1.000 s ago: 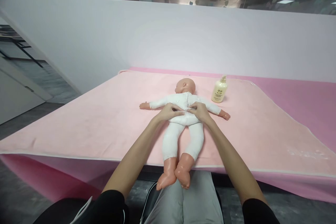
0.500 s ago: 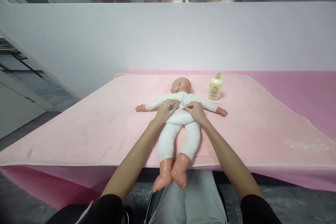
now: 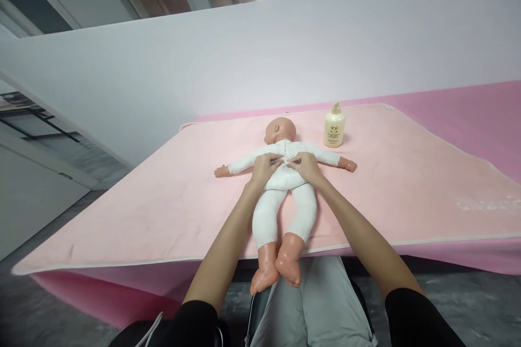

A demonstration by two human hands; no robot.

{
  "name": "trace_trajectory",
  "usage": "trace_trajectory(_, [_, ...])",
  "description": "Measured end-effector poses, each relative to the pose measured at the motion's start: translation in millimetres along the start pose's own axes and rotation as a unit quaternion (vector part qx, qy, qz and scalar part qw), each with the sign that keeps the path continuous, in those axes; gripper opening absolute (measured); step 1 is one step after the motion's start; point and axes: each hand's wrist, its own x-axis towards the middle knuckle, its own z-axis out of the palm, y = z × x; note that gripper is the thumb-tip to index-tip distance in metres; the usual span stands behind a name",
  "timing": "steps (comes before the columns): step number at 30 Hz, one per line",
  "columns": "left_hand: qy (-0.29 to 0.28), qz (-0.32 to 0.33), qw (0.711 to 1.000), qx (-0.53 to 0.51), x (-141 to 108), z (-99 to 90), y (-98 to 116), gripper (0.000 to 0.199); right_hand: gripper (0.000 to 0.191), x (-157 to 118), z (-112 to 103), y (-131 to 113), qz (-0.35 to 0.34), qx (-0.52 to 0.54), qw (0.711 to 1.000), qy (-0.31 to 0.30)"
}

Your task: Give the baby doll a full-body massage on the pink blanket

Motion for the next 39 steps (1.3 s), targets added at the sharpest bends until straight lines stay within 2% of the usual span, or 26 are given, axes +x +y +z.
trace_trajectory(3, [0.028,-0.018,0.999,-0.026,0.3,3.2,-0.2,0.019,0.013,-3.4,1.1,0.0,-0.017,-0.011,0.999,0.025])
trace_trajectory(7, [0.044,-0.008,0.996,-0.072,-1.0,5.7,-5.2,0.019,0.033,-6.7,3.3,2.1,-0.039,-0.033,0.994,0.094])
trace_trajectory(10, [0.045,-0.009,0.995,-0.091,-1.2,6.8,-8.1,0.019,0.040,-4.2,3.9,6.8,-0.056,-0.030,0.994,0.093])
trace_trajectory(15, [0.038,0.009,0.995,-0.094,-0.5,6.5,-8.2,0.019,0.031,8.4,1.2,11.6,-0.010,-0.036,0.999,0.022])
trace_trajectory(22, [0.026,0.025,0.994,-0.099,0.8,5.6,-8.0,0.019,0.027,24.5,-2.2,2.9,0.009,-0.143,0.989,-0.032])
trace_trajectory(26, [0.022,0.034,0.995,-0.090,0.6,6.7,-6.8,0.019,0.021,27.6,-0.2,2.2,-0.001,-0.186,0.982,-0.027])
trace_trajectory(28, [0.036,0.021,0.996,-0.076,-0.5,7.1,-4.8,0.026,0.017,27.8,2.2,3.1,0.000,-0.203,0.979,-0.021])
trace_trajectory(32, [0.110,-0.018,0.994,-0.023,-2.5,7.0,0.1,0.042,0.013,26.5,8.0,4.6,0.021,-0.228,0.973,0.010])
trace_trajectory(34, [0.143,-0.001,0.989,0.025,-2.1,6.8,1.1,0.044,0.012,25.4,9.9,5.0,0.026,-0.227,0.973,0.023])
trace_trajectory(36, [0.142,0.031,0.987,0.066,-0.5,7.2,0.6,0.046,0.011,24.3,10.9,5.2,0.028,-0.221,0.974,0.030])
trace_trajectory(39, [0.105,0.048,0.989,0.094,3.2,8.9,-2.0,0.044,0.011,23.2,11.5,5.2,0.029,-0.215,0.976,0.031])
